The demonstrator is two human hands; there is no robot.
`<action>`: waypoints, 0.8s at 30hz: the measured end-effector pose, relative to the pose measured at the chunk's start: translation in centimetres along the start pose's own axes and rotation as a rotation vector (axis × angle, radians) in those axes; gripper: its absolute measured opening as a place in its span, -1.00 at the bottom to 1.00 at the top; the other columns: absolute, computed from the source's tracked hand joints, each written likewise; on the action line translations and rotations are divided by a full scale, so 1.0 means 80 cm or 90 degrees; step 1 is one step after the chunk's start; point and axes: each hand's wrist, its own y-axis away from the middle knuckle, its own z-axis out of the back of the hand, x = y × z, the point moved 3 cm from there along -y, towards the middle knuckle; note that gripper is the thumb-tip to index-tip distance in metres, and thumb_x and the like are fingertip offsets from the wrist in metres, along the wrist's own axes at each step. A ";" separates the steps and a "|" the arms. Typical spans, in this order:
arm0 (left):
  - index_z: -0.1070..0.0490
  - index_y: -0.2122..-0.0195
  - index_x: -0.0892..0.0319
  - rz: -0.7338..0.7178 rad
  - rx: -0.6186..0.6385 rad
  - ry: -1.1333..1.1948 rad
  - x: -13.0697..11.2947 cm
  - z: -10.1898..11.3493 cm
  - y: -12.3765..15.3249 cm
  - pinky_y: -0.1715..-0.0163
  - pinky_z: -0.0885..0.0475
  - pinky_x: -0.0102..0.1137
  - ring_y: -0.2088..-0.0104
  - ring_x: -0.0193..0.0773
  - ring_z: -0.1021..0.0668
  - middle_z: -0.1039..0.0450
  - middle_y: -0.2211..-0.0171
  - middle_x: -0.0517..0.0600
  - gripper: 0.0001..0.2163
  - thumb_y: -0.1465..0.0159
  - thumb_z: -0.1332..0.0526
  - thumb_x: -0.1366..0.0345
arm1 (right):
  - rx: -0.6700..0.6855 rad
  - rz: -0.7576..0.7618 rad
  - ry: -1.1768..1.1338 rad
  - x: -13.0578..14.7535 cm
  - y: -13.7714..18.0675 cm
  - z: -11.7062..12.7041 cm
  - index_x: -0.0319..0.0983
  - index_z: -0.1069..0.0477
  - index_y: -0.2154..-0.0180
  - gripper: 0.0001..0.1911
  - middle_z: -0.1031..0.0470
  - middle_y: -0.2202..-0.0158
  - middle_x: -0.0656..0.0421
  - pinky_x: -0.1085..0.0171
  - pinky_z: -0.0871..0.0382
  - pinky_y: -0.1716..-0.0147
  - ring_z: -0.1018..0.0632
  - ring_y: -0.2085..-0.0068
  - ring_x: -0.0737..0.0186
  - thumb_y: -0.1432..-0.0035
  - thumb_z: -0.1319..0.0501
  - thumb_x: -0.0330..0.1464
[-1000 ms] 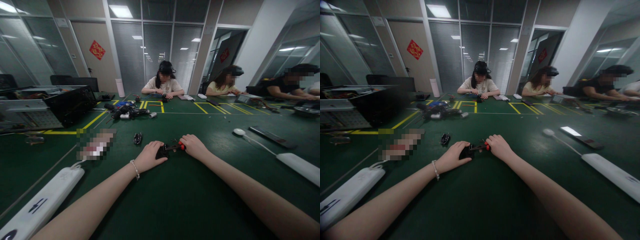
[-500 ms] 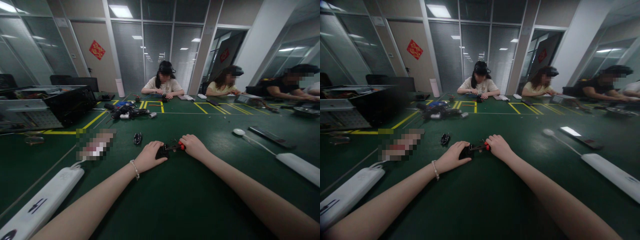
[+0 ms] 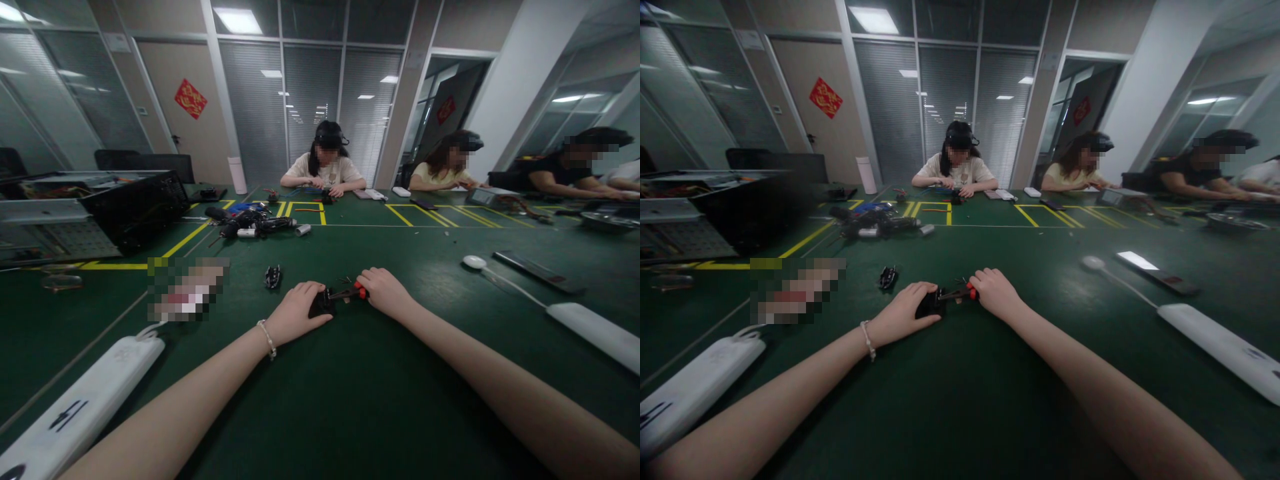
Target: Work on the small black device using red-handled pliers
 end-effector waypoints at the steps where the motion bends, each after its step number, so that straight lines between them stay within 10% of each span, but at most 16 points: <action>1: -0.16 0.00 0.15 -0.001 0.001 0.000 0.000 0.000 0.000 0.03 -0.23 -0.19 0.01 -0.10 -0.32 -0.25 0.01 0.05 -0.53 -0.12 -0.16 0.05 | 0.000 0.000 0.002 0.000 0.000 0.000 -0.30 -0.34 0.33 -0.79 -0.38 0.35 0.10 0.30 -0.12 0.35 -0.34 0.33 0.24 0.03 -0.03 -0.58; 24: -0.17 0.01 0.16 -0.003 0.001 -0.005 -0.004 0.002 0.000 0.02 -0.22 -0.20 0.01 -0.10 -0.32 -0.25 0.02 0.07 -0.54 -0.12 -0.17 0.07 | 0.004 0.003 0.011 0.000 0.000 0.000 -0.30 -0.34 0.32 -0.79 -0.38 0.35 0.09 0.29 -0.10 0.34 -0.34 0.32 0.23 0.03 -0.03 -0.57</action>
